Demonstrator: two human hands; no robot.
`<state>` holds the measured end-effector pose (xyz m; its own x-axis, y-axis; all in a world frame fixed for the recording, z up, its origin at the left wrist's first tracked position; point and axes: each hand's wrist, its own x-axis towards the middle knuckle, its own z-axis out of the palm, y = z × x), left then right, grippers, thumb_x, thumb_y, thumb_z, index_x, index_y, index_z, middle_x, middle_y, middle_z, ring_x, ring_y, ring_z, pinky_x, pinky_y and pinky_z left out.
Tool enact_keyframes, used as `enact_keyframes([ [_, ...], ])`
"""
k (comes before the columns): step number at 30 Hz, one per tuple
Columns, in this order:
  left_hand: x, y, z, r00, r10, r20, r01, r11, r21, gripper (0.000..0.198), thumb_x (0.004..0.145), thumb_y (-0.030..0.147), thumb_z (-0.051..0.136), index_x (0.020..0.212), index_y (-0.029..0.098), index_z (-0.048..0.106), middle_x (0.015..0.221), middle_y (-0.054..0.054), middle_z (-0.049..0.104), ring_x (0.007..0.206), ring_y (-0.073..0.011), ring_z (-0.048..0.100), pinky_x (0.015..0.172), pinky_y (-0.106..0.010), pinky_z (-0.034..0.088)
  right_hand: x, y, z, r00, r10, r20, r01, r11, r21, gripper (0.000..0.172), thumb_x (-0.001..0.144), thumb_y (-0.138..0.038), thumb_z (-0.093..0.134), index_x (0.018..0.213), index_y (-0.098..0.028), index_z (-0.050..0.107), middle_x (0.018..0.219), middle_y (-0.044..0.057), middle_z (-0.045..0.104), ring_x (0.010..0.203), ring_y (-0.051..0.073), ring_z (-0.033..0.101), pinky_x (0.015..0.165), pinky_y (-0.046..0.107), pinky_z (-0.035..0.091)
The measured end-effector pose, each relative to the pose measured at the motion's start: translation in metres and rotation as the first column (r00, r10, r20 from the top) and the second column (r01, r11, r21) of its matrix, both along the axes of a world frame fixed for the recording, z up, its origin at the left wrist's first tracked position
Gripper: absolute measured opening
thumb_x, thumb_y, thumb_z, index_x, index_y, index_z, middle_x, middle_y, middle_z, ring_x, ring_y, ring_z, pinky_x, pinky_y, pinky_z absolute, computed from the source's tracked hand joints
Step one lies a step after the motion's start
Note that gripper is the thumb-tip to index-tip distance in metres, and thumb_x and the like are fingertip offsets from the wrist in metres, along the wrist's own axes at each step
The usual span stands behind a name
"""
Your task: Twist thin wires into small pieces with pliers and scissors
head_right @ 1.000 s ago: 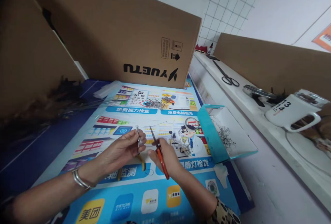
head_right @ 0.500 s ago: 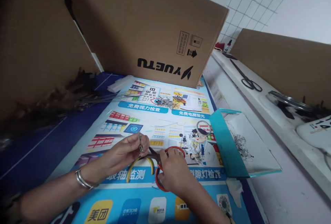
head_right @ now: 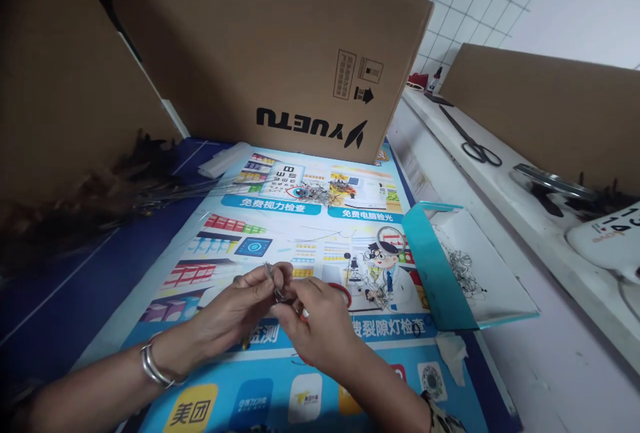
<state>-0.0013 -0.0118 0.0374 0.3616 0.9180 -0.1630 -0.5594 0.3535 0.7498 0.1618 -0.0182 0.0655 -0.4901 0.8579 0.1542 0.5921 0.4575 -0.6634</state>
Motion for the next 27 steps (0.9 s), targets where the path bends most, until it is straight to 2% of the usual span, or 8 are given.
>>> enact_keyframes([
  [2,0.003,-0.003,0.000,1.000,-0.014,0.026,0.015,0.999,-0.045,0.013,0.076,0.031,0.066,0.071,0.019,0.063,0.093,-0.002,0.053,0.081,-0.0158,0.052,0.076,-0.028,0.042,-0.005,-0.002,-0.006,0.995,-0.053,-0.083,0.054,0.999,0.004,0.023,0.085,-0.040,0.054,0.092,-0.018,0.057,0.079,0.004,0.061,0.073,0.015,0.055,0.065,0.026,0.042],
  [5,0.005,-0.007,-0.002,0.999,-0.024,0.029,0.027,0.996,-0.085,0.012,0.077,0.031,0.065,0.073,0.019,0.064,0.096,-0.002,0.054,0.087,-0.0166,0.052,0.080,-0.028,0.042,-0.010,-0.005,-0.015,0.991,-0.085,-0.102,0.088,0.996,0.030,0.023,0.086,-0.039,0.052,0.081,-0.017,0.056,0.072,0.004,0.059,0.069,0.016,0.055,0.063,0.026,0.040],
  [11,0.004,-0.005,-0.014,1.000,-0.022,-0.009,0.021,0.998,-0.063,0.006,0.077,0.027,0.065,0.077,0.022,0.067,0.096,-0.001,0.054,0.091,-0.0166,0.053,0.084,-0.029,0.043,-0.006,-0.003,-0.025,0.996,-0.058,-0.074,0.066,0.992,0.109,0.023,0.093,-0.027,0.038,0.088,-0.016,0.058,0.074,0.005,0.061,0.070,0.015,0.056,0.063,0.026,0.040],
  [14,-0.002,0.002,-0.017,0.990,-0.078,-0.113,0.076,0.997,-0.017,0.008,0.073,0.025,0.068,0.080,0.022,0.070,0.103,-0.003,0.056,0.094,-0.0195,0.054,0.085,-0.032,0.043,0.005,0.002,-0.026,0.999,-0.002,0.043,-0.007,0.978,0.207,0.025,0.093,-0.023,0.035,0.092,-0.017,0.059,0.078,0.007,0.062,0.074,0.017,0.056,0.065,0.027,0.042],
  [16,-0.008,0.009,-0.015,0.973,-0.140,-0.184,0.139,0.990,-0.020,0.011,0.073,0.024,0.068,0.083,0.020,0.070,0.100,-0.005,0.060,0.092,-0.0207,0.056,0.084,-0.033,0.044,0.014,0.006,-0.025,0.985,0.025,0.168,-0.071,0.959,0.275,0.025,0.093,-0.021,0.035,0.095,-0.017,0.060,0.080,0.008,0.062,0.077,0.017,0.056,0.068,0.029,0.042],
  [19,-0.015,0.018,-0.012,0.944,-0.233,-0.234,0.221,0.972,-0.074,0.020,0.079,0.032,0.061,0.090,0.018,0.069,0.090,-0.008,0.064,0.083,-0.0209,0.058,0.072,-0.030,0.045,0.024,0.010,-0.022,0.937,0.052,0.345,-0.176,0.924,0.339,0.023,0.092,-0.017,0.037,0.098,-0.016,0.059,0.081,0.008,0.061,0.078,0.018,0.054,0.070,0.030,0.041],
  [23,-0.016,0.020,-0.010,0.831,-0.348,-0.434,0.373,0.927,-0.028,0.029,0.084,0.042,0.051,0.089,0.018,0.067,0.081,-0.008,0.066,0.072,-0.0202,0.059,0.063,-0.029,0.044,0.027,0.012,-0.022,0.874,0.115,0.473,-0.307,0.884,0.353,0.021,0.091,-0.014,0.037,0.092,-0.015,0.058,0.079,0.007,0.059,0.074,0.017,0.051,0.066,0.030,0.038],
  [27,-0.014,0.017,-0.012,0.649,-0.307,-0.696,0.483,0.873,0.066,0.028,0.083,0.042,0.051,0.072,0.020,0.065,0.066,-0.003,0.064,0.060,-0.0181,0.058,0.059,-0.027,0.044,0.024,0.011,-0.022,0.835,0.166,0.525,-0.372,0.873,0.316,0.018,0.092,-0.014,0.038,0.090,-0.014,0.056,0.079,0.007,0.058,0.074,0.017,0.051,0.066,0.031,0.038],
])
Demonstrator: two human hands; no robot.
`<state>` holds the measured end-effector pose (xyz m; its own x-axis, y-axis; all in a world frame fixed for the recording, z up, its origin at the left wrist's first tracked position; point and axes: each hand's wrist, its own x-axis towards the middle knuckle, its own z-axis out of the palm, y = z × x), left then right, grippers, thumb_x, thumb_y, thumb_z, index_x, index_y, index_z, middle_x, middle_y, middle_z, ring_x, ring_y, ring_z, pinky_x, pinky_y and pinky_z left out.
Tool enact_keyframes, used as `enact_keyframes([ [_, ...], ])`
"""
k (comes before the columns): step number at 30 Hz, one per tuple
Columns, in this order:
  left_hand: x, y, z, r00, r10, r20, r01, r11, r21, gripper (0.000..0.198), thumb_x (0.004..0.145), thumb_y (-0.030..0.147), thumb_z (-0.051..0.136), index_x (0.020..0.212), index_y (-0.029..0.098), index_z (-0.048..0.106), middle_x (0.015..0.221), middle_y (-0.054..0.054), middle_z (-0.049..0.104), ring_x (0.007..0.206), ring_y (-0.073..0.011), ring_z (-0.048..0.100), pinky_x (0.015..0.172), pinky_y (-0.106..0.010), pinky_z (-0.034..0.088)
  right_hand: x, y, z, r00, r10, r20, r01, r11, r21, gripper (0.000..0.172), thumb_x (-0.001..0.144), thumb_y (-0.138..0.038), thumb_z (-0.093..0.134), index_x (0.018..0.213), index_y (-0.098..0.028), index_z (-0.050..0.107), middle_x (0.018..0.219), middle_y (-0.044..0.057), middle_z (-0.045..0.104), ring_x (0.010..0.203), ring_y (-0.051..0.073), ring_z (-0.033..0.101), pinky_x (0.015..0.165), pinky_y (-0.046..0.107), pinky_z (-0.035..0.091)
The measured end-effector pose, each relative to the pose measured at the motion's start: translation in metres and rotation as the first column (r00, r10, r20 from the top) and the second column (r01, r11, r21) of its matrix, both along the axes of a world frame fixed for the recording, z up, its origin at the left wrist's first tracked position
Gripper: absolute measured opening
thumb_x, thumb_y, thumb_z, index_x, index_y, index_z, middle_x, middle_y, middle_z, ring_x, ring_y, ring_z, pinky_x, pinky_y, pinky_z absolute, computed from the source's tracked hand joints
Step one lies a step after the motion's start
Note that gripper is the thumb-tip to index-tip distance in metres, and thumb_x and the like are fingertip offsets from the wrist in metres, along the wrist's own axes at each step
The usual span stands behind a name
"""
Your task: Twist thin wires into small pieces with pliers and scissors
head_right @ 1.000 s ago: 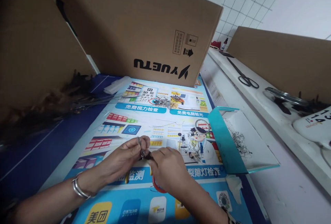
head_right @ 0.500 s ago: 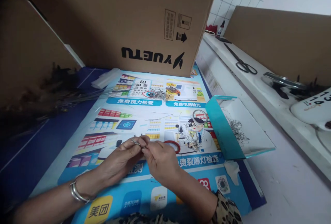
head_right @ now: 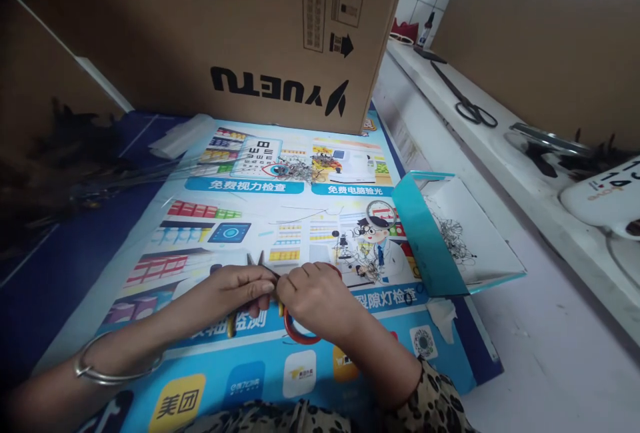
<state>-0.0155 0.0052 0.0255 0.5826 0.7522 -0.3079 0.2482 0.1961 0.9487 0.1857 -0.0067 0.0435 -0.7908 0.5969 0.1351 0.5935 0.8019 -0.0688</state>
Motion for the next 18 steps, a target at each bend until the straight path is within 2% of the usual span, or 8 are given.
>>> enact_keyframes([
  [3,0.000,-0.002,-0.001,0.995,-0.024,-0.101,0.032,0.996,0.087,0.029,0.084,0.040,0.049,0.067,0.021,0.063,0.061,-0.001,0.062,0.057,-0.0174,0.057,0.055,-0.026,0.041,0.000,0.000,-0.003,1.000,0.000,0.017,0.001,1.000,-0.020,0.018,0.091,-0.013,0.038,0.092,-0.013,0.056,0.081,0.008,0.058,0.075,0.018,0.052,0.067,0.032,0.039],
  [5,0.001,-0.003,-0.002,0.992,-0.011,-0.127,0.026,0.992,0.120,0.027,0.084,0.038,0.050,0.065,0.021,0.061,0.059,0.000,0.060,0.056,-0.0163,0.055,0.055,-0.025,0.040,0.000,0.000,-0.009,0.999,-0.020,-0.036,0.018,0.999,-0.052,0.020,0.092,-0.014,0.037,0.095,-0.014,0.057,0.082,0.008,0.060,0.078,0.019,0.053,0.070,0.032,0.041],
  [8,0.003,-0.005,-0.004,0.993,0.098,-0.064,-0.094,0.993,0.070,0.028,0.083,0.039,0.049,0.065,0.020,0.057,0.058,0.001,0.056,0.054,-0.0141,0.050,0.052,-0.024,0.037,-0.002,0.000,-0.020,0.946,-0.196,-0.258,0.154,0.973,-0.174,0.022,0.092,-0.023,0.040,0.105,-0.016,0.057,0.086,0.009,0.063,0.084,0.019,0.056,0.075,0.032,0.042],
  [9,0.005,-0.007,-0.004,0.990,0.142,-0.017,-0.142,0.990,0.015,0.028,0.084,0.040,0.049,0.066,0.020,0.056,0.059,0.002,0.054,0.052,-0.0132,0.048,0.052,-0.024,0.037,-0.003,0.001,-0.023,0.892,-0.295,-0.343,0.215,0.943,-0.253,0.024,0.091,-0.026,0.043,0.109,-0.017,0.056,0.087,0.008,0.064,0.084,0.018,0.057,0.075,0.030,0.043],
  [11,0.009,-0.010,-0.005,0.975,0.210,0.075,-0.202,0.973,-0.109,0.027,0.084,0.042,0.049,0.069,0.019,0.054,0.059,0.003,0.052,0.050,-0.0115,0.045,0.050,-0.023,0.035,-0.007,0.001,-0.026,0.740,-0.488,-0.463,0.281,0.850,-0.446,0.027,0.087,-0.031,0.050,0.111,-0.019,0.055,0.084,0.005,0.064,0.079,0.016,0.058,0.073,0.028,0.045],
  [13,0.013,-0.013,-0.006,0.960,0.240,0.144,-0.211,0.959,-0.189,0.027,0.085,0.043,0.048,0.073,0.019,0.053,0.058,0.003,0.050,0.049,-0.0103,0.043,0.050,-0.022,0.034,-0.011,0.001,-0.026,0.616,-0.607,-0.502,0.239,0.751,-0.615,0.025,0.083,-0.031,0.056,0.104,-0.019,0.058,0.078,0.002,0.063,0.072,0.014,0.058,0.068,0.025,0.047],
  [15,0.016,-0.015,-0.008,0.952,0.251,0.178,-0.211,0.953,-0.216,0.029,0.086,0.044,0.047,0.074,0.018,0.052,0.057,0.004,0.050,0.048,-0.0096,0.043,0.050,-0.022,0.034,-0.015,0.001,-0.023,0.557,-0.646,-0.522,0.145,0.694,-0.705,0.017,0.081,-0.030,0.057,0.091,-0.018,0.061,0.074,0.001,0.061,0.067,0.013,0.057,0.063,0.023,0.046],
  [18,0.017,-0.017,-0.013,0.951,0.250,0.182,-0.208,0.952,-0.223,0.030,0.087,0.044,0.046,0.073,0.018,0.050,0.058,0.004,0.050,0.049,-0.0089,0.043,0.051,-0.021,0.034,-0.017,0.000,-0.021,0.501,-0.670,-0.548,0.041,0.651,-0.758,0.012,0.079,-0.028,0.057,0.080,-0.017,0.060,0.068,0.000,0.058,0.063,0.012,0.054,0.059,0.022,0.045],
])
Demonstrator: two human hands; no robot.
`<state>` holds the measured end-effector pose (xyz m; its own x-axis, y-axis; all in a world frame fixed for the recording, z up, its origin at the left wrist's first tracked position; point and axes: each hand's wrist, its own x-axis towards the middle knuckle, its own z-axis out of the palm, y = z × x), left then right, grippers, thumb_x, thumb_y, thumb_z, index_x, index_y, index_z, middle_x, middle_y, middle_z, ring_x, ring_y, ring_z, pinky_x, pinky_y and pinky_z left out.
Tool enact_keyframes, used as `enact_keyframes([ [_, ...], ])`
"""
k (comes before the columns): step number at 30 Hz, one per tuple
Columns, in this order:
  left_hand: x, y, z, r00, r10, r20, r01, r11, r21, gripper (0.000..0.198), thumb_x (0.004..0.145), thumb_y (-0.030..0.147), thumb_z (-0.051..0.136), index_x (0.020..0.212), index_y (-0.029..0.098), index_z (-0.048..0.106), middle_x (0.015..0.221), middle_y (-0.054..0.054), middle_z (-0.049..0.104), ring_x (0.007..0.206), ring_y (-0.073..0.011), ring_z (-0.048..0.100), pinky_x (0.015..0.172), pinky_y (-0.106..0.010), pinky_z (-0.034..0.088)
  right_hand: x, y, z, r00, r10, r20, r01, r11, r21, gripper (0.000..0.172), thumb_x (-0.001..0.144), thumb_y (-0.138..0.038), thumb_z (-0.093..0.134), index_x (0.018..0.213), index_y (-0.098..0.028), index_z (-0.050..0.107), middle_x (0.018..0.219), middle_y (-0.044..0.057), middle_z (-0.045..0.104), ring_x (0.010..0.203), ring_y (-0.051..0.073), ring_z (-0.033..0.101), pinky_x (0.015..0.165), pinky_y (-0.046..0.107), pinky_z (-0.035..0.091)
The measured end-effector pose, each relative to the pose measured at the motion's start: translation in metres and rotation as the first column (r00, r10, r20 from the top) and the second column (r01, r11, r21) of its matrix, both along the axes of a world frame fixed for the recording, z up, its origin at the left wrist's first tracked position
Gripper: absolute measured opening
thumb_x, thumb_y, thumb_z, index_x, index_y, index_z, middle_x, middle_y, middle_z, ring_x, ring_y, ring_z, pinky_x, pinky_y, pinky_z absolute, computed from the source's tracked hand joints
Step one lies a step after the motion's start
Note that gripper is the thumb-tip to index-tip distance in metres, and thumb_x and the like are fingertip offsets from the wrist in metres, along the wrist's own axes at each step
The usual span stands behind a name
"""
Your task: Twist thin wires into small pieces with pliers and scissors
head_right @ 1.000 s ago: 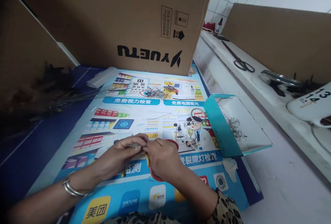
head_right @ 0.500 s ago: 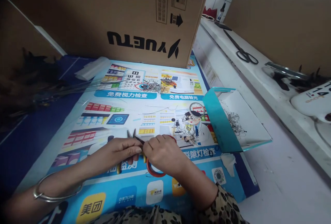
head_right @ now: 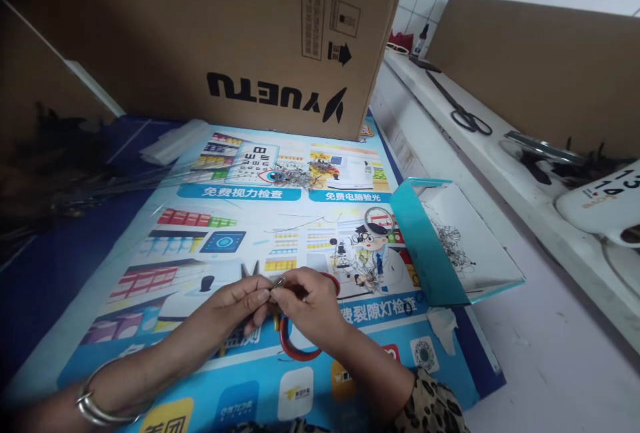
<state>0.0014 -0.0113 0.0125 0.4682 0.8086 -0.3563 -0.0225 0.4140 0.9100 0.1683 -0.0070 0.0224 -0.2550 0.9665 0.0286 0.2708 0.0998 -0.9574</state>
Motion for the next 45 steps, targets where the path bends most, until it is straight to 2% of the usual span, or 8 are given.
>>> enact_keyframes([
  [6,0.001,0.000,-0.008,0.999,-0.035,0.026,0.035,0.999,-0.002,0.031,0.088,0.044,0.045,0.073,0.017,0.049,0.060,0.003,0.052,0.050,-0.0091,0.045,0.051,-0.022,0.034,-0.001,-0.001,-0.008,0.989,-0.015,-0.150,-0.007,0.989,-0.145,0.016,0.078,-0.031,0.059,0.080,-0.016,0.058,0.066,-0.001,0.055,0.059,0.010,0.051,0.055,0.022,0.043],
  [13,0.004,-0.002,-0.006,0.999,-0.028,0.021,0.027,0.998,0.055,0.035,0.090,0.045,0.040,0.071,0.017,0.050,0.061,0.002,0.052,0.051,-0.0093,0.043,0.051,-0.023,0.034,-0.003,-0.002,-0.008,0.974,-0.037,-0.223,-0.009,0.980,-0.200,0.016,0.078,-0.030,0.059,0.077,-0.015,0.056,0.063,-0.002,0.052,0.056,0.009,0.047,0.054,0.022,0.041],
  [24,0.003,-0.003,0.000,0.998,-0.054,-0.030,0.056,0.996,0.071,0.033,0.089,0.045,0.042,0.073,0.017,0.048,0.060,0.003,0.050,0.051,-0.0091,0.042,0.050,-0.022,0.032,-0.002,-0.003,-0.009,0.973,-0.057,-0.224,0.018,0.985,-0.173,0.017,0.077,-0.031,0.062,0.074,-0.016,0.056,0.062,-0.002,0.052,0.056,0.009,0.046,0.053,0.022,0.039],
  [31,0.003,-0.004,-0.005,1.000,-0.017,0.009,0.016,0.997,0.076,0.035,0.090,0.045,0.040,0.069,0.018,0.047,0.056,0.004,0.046,0.051,-0.0099,0.038,0.050,-0.023,0.030,-0.002,-0.003,-0.013,0.967,-0.050,-0.251,0.003,0.983,-0.184,0.016,0.077,-0.031,0.062,0.076,-0.016,0.057,0.065,-0.001,0.055,0.059,0.010,0.050,0.055,0.023,0.042],
  [34,0.003,-0.004,-0.006,1.000,-0.015,0.003,0.014,0.996,0.088,0.038,0.091,0.045,0.038,0.065,0.018,0.046,0.054,0.004,0.043,0.051,-0.0102,0.037,0.050,-0.023,0.029,-0.002,-0.003,-0.018,0.955,-0.062,-0.291,0.005,0.981,-0.192,0.018,0.077,-0.030,0.063,0.088,-0.017,0.058,0.067,-0.001,0.056,0.062,0.011,0.053,0.057,0.024,0.043],
  [37,0.002,-0.003,-0.006,1.000,-0.021,-0.014,0.022,0.994,0.104,0.038,0.091,0.045,0.037,0.064,0.018,0.045,0.053,0.004,0.041,0.050,-0.0104,0.034,0.050,-0.024,0.027,-0.002,-0.003,-0.021,0.946,-0.077,-0.315,0.020,0.984,-0.178,0.027,0.077,-0.028,0.062,0.103,-0.019,0.056,0.071,-0.001,0.056,0.064,0.011,0.055,0.058,0.023,0.044],
  [41,0.002,-0.003,-0.006,0.999,-0.027,-0.031,0.031,0.991,0.129,0.039,0.091,0.045,0.036,0.064,0.019,0.044,0.053,0.004,0.040,0.050,-0.0110,0.033,0.051,-0.024,0.026,-0.001,-0.003,-0.019,0.955,-0.062,-0.289,0.030,0.993,-0.113,0.027,0.079,-0.026,0.061,0.105,-0.019,0.059,0.075,-0.001,0.056,0.065,0.010,0.054,0.059,0.022,0.044],
  [45,0.002,-0.004,-0.005,0.999,-0.016,-0.052,0.023,0.990,0.142,0.040,0.091,0.046,0.035,0.063,0.019,0.043,0.054,0.004,0.040,0.051,-0.0114,0.033,0.052,-0.024,0.027,0.001,-0.003,-0.014,0.979,-0.061,-0.193,0.052,0.997,-0.055,0.020,0.079,-0.026,0.060,0.098,-0.018,0.062,0.076,0.001,0.059,0.067,0.012,0.055,0.062,0.024,0.046],
])
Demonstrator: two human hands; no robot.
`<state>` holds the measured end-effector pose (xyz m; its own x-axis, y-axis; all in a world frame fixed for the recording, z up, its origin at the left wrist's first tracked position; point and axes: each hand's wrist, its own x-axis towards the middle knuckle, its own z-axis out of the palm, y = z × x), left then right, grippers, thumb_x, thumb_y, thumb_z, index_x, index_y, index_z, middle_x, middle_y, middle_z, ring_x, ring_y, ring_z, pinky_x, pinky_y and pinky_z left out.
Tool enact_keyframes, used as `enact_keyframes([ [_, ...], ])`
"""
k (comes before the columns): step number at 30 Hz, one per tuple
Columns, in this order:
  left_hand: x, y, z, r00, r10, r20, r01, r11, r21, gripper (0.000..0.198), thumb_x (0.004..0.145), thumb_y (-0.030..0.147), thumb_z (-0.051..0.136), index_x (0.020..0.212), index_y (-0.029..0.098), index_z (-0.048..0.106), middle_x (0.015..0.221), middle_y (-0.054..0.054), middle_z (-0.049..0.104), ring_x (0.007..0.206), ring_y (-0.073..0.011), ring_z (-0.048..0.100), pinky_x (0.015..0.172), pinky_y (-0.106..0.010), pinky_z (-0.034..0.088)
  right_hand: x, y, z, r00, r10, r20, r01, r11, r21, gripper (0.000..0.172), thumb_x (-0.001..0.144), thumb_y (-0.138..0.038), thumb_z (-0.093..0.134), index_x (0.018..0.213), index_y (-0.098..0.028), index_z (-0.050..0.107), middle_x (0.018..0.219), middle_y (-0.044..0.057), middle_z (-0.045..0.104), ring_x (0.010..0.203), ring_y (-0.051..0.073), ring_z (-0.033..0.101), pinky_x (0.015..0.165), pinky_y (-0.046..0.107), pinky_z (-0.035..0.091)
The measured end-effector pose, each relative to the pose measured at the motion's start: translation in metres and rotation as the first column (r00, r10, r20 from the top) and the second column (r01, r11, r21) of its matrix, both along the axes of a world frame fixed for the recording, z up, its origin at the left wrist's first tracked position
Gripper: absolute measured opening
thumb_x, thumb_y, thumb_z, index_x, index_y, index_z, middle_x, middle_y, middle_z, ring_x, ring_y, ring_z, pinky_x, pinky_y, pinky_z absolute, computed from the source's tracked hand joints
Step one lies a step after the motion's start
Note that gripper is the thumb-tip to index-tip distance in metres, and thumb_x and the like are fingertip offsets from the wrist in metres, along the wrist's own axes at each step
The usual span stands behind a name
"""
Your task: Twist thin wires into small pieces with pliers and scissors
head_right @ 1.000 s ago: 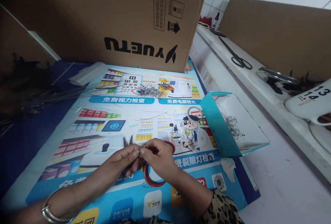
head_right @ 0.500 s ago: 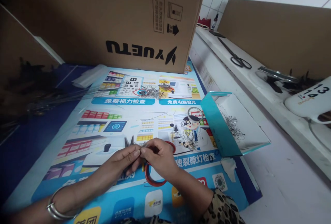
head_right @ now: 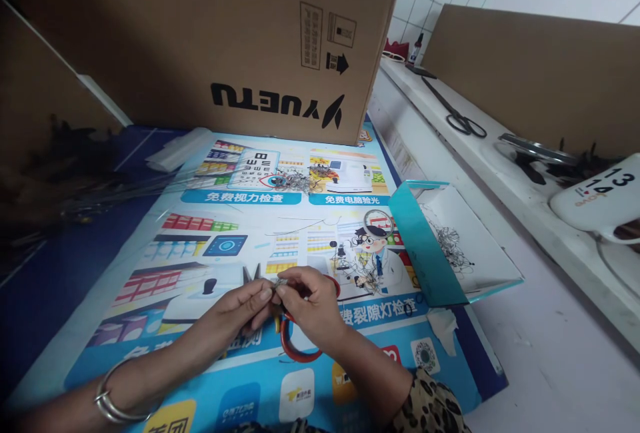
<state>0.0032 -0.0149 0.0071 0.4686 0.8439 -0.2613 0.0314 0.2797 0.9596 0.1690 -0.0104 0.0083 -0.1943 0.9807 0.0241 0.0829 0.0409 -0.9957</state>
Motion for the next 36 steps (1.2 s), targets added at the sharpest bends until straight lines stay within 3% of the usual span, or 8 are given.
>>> enact_keyframes([
  [8,-0.0015,0.0019,-0.0011,1.000,0.021,-0.001,-0.021,1.000,0.017,0.037,0.091,0.045,0.037,0.066,0.018,0.044,0.054,0.004,0.040,0.050,-0.0105,0.032,0.051,-0.024,0.026,-0.0005,0.0000,0.0014,0.996,-0.027,0.088,0.020,0.997,0.073,0.020,0.080,-0.024,0.058,0.099,-0.018,0.062,0.080,0.002,0.059,0.070,0.013,0.056,0.065,0.025,0.047],
  [12,-0.0025,0.0023,0.0001,1.000,0.029,0.007,-0.029,1.000,-0.013,0.032,0.091,0.045,0.037,0.076,0.018,0.048,0.054,0.006,0.039,0.049,-0.0097,0.030,0.049,-0.023,0.024,0.0006,0.0001,0.0010,0.988,-0.039,0.151,0.009,0.982,0.190,0.027,0.081,-0.021,0.056,0.108,-0.021,0.061,0.081,0.002,0.056,0.071,0.012,0.055,0.066,0.025,0.046],
  [17,-0.0019,0.0014,0.0010,0.998,0.045,0.042,-0.044,0.999,-0.014,0.034,0.090,0.045,0.038,0.071,0.018,0.047,0.053,0.005,0.039,0.049,-0.0091,0.030,0.049,-0.023,0.025,0.0019,0.0012,0.0009,0.969,-0.027,0.246,-0.052,0.949,0.310,0.026,0.083,-0.020,0.053,0.107,-0.022,0.062,0.083,0.003,0.058,0.073,0.013,0.055,0.068,0.026,0.046],
  [23,-0.0001,0.0010,0.0013,0.992,0.059,0.109,-0.051,0.996,-0.073,0.032,0.090,0.046,0.040,0.083,0.017,0.052,0.050,0.006,0.038,0.046,-0.0088,0.028,0.046,-0.022,0.022,0.0017,0.0000,0.0003,0.963,-0.046,0.266,-0.044,0.946,0.322,0.029,0.084,-0.021,0.052,0.112,-0.022,0.059,0.083,0.004,0.058,0.074,0.014,0.056,0.069,0.027,0.047],
  [31,-0.0006,0.0002,-0.0029,0.982,0.088,0.167,-0.069,0.991,-0.118,0.031,0.089,0.046,0.041,0.084,0.017,0.052,0.048,0.008,0.032,0.045,-0.0085,0.024,0.045,-0.022,0.019,0.0015,-0.0011,0.0040,0.964,-0.042,0.263,-0.042,0.951,0.305,0.027,0.085,-0.022,0.051,0.111,-0.022,0.060,0.085,0.004,0.059,0.076,0.014,0.056,0.070,0.027,0.047],
  [36,-0.0022,0.0040,0.0005,0.996,0.008,0.090,-0.003,0.999,-0.050,0.032,0.088,0.046,0.041,0.076,0.018,0.048,0.057,0.006,0.032,0.052,-0.0095,0.027,0.049,-0.022,0.023,0.0020,-0.0016,0.0057,0.970,-0.023,0.240,-0.048,0.957,0.287,0.026,0.084,-0.025,0.054,0.109,-0.020,0.060,0.083,0.004,0.059,0.072,0.013,0.056,0.066,0.025,0.047],
])
